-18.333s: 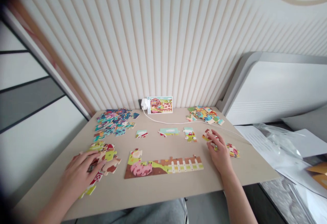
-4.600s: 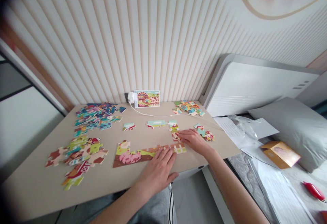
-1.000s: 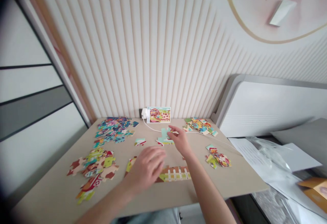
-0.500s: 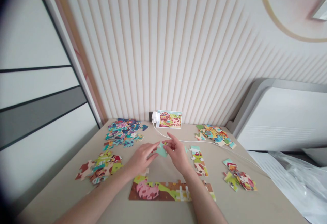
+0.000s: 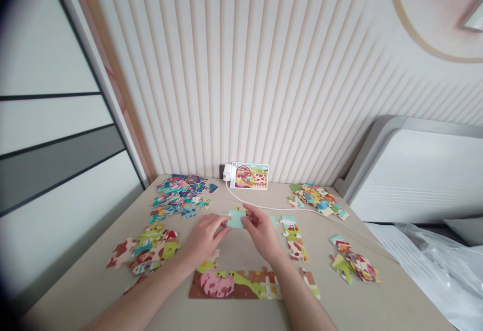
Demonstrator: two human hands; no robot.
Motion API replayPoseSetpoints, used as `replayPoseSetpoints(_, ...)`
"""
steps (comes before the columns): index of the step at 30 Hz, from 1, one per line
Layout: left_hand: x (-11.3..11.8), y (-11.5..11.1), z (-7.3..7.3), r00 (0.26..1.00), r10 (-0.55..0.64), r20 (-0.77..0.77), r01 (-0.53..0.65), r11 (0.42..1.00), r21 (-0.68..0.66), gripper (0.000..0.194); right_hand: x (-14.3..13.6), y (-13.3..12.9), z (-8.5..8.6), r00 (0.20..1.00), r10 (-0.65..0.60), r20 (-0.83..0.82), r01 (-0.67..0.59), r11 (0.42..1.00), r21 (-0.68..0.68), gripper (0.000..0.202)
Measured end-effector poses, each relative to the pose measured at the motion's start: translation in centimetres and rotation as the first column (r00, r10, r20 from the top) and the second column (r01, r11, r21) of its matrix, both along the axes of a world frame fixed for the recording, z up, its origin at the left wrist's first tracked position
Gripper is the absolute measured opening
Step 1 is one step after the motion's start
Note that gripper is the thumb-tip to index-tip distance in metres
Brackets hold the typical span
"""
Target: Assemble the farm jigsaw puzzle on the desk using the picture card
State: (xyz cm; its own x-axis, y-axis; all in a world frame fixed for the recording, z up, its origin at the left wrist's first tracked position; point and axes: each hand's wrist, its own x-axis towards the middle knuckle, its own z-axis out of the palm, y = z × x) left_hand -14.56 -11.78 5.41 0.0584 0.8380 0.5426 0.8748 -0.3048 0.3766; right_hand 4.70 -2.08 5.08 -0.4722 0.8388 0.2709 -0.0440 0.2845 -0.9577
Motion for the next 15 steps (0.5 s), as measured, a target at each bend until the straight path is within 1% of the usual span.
replayPoseSetpoints(3,0.1,0.0,-0.3,1.000,0.010,-0.007,-0.010,1.000,-0.013,0.018,0.0,0.1,-0.3,0.999,0.032,0.002,-0.032,0.998,-0.058,0.044)
replayPoseSetpoints(6,-0.2,0.2,-0.3,0.998,0.044,-0.044,-0.045,0.999,-0.027,0.022,0.3,0.6,-0.6,0.999,0.003,0.046,-0.002,0.999,-0.037,0.042)
replayPoseSetpoints(9,-1.5,0.6,-0.2,0.982,0.156,-0.108,-0.161,0.986,-0.038,0.023,0.9,1.7,-0.9,0.990,-0.081,0.118,0.080,0.997,0.006,0.045)
replayPoseSetpoints(12,-3.4,0.9,-0.3,0.945,0.279,-0.172,-0.298,0.950,-0.096,0.018,1.5,2.8,-1.2,0.967,-0.157,0.203,0.148,0.987,0.057,0.046)
replayPoseSetpoints(13,-4.0,1.0,-0.4,0.935,0.302,-0.187,-0.327,0.937,-0.121,0.017,1.6,3.0,-1.3,0.958,-0.171,0.232,0.158,0.985,0.073,0.046)
replayPoseSetpoints(15,-4.7,1.1,-0.7,0.927,0.316,-0.205,-0.350,0.923,-0.162,0.016,1.8,3.1,-1.4,0.939,-0.186,0.290,0.165,0.982,0.098,0.046)
